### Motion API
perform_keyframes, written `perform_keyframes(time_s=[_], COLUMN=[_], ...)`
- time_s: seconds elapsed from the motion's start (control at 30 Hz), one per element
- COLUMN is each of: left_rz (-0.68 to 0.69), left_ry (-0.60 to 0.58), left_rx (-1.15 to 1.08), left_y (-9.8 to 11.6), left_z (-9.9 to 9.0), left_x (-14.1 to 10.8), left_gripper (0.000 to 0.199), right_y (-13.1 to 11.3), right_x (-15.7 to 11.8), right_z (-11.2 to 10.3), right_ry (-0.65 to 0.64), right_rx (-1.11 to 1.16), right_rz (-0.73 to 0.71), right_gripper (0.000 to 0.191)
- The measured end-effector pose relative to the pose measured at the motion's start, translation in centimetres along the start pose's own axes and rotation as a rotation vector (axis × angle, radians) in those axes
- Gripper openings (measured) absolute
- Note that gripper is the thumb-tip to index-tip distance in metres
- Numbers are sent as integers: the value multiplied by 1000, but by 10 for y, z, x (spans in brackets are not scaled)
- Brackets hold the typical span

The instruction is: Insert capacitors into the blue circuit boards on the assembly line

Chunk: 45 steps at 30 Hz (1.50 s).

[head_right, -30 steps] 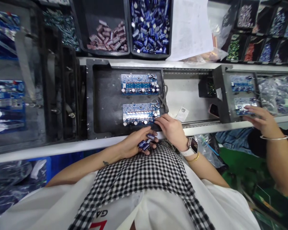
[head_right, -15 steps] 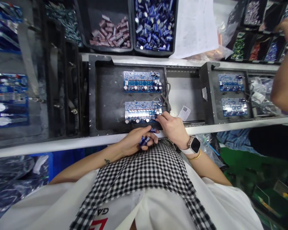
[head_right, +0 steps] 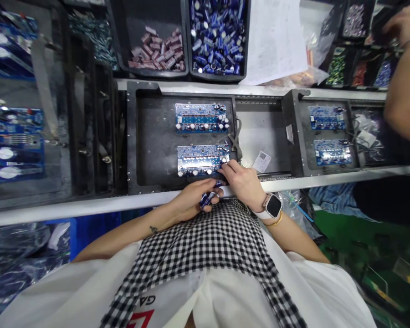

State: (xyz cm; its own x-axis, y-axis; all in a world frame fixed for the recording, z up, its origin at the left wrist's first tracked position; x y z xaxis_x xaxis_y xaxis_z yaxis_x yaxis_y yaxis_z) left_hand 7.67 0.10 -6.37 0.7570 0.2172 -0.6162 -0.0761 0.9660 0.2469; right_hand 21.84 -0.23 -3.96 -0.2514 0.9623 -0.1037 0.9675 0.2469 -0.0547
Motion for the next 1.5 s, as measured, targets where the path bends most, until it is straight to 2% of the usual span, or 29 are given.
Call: perform_keyframes(time_s=[0.1, 0.33, 0.57, 0.8, 0.97, 1.07, 1.13, 1.23, 1.33, 1.5], left_rz=[-9, 5, -7, -29, -33, -65, -88, -95, -83, -50], left_ry=[-11, 3, 1, 0, 8, -35, -67, -92, -84, -76], left_rx=[1, 15, 31, 15, 0, -40, -95, -144, -131, -51], left_y=[0, 1, 3, 5, 5, 5, 5, 5, 4, 3], left_z=[0, -1, 1, 1, 1, 5, 8, 10, 8, 4], left_x=[1, 1, 0, 1, 3, 4, 4, 3, 2, 3], left_gripper=[14, 15, 15, 21, 27, 29, 30, 28, 24, 20], right_y=[2, 3, 4, 1, -6, -6, 2, 16, 20, 18], right_x=[1, 1, 2, -3, -19, -25, -24, -16, -10, -10], right_z=[1, 1, 0, 7, -17, -31, -31, -17, -4, -1], right_ry=[10, 83, 39, 138, 145, 119, 140, 140, 92, 79], right_rx=[23, 68, 34, 69, 357, 488, 433, 310, 216, 70], right_rz=[39, 24, 2, 12, 81, 80, 142, 206, 184, 117], right_gripper=[33, 30, 30, 29, 33, 25, 20, 21, 22, 25])
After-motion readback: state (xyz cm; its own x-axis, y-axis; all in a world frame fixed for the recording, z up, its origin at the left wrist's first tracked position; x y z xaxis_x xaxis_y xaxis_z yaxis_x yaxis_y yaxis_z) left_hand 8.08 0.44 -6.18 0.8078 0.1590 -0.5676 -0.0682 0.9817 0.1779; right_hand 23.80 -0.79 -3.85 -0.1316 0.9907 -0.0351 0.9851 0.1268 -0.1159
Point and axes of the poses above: each hand's wrist, its own x-axis towards the middle knuckle, its own z-axis out of the palm, y = z × x, the point moved 4 cm from there along x, towards the middle knuckle, and after that the axes turned 5 degrees about -y, right-handed, at the moved point
